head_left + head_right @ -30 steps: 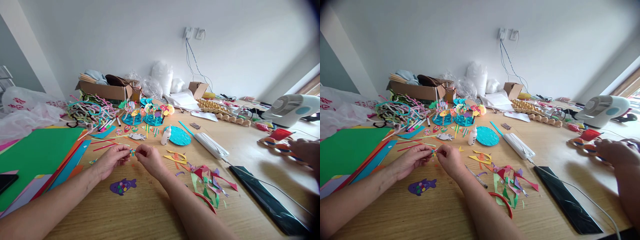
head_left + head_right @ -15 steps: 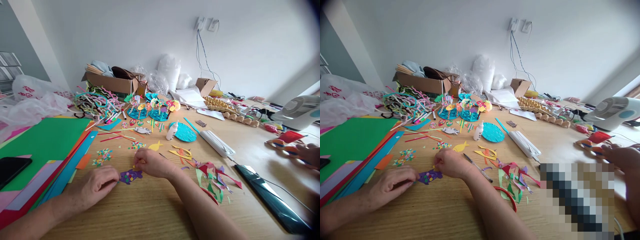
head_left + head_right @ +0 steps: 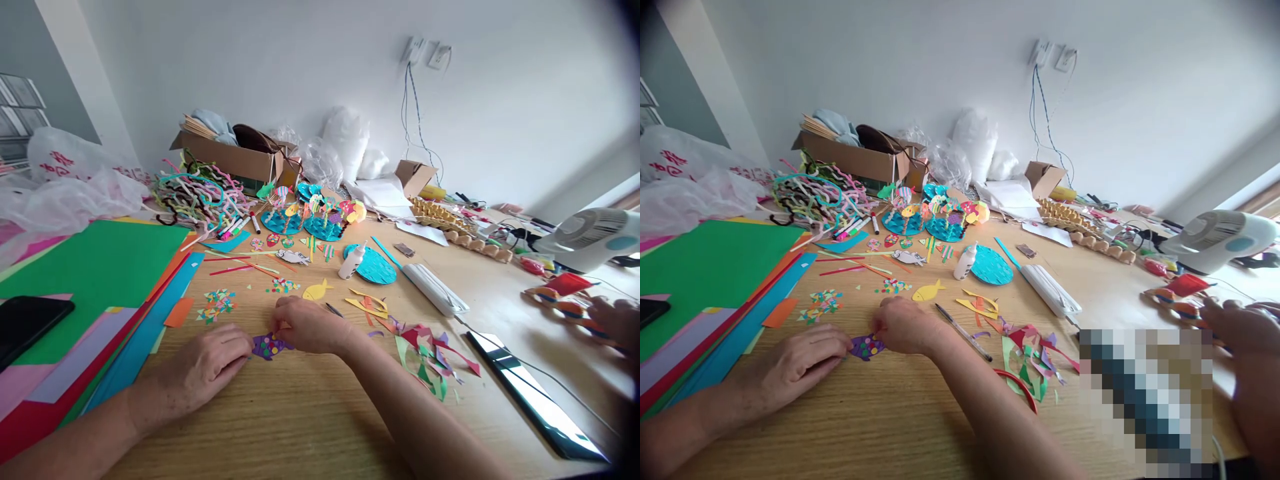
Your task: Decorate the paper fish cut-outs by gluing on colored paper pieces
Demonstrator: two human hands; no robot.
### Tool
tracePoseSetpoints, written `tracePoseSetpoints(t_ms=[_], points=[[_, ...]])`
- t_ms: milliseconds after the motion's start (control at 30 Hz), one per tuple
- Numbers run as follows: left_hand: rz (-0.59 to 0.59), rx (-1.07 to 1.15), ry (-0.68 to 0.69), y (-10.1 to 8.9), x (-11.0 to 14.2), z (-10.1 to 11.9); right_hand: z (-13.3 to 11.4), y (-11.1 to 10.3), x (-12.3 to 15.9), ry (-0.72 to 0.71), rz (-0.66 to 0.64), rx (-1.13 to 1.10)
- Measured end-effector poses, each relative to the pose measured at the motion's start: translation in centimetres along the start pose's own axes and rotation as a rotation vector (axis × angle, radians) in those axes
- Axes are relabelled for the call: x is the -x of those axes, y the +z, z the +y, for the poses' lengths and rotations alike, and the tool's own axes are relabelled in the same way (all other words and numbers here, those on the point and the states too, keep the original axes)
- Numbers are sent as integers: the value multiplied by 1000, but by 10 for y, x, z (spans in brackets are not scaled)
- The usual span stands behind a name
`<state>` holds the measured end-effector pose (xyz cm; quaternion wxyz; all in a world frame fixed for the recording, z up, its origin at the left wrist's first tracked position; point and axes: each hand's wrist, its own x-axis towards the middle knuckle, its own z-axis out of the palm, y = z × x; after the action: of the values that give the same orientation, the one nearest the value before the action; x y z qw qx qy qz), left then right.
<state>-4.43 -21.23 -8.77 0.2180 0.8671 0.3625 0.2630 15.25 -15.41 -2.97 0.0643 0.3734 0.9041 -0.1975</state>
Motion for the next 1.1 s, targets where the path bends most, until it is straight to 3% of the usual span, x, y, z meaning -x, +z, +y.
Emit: tracePoseSetpoints(t_ms=[1100], points=[[5, -164, 83, 3, 3, -5, -3, 0, -8, 24, -53, 129]])
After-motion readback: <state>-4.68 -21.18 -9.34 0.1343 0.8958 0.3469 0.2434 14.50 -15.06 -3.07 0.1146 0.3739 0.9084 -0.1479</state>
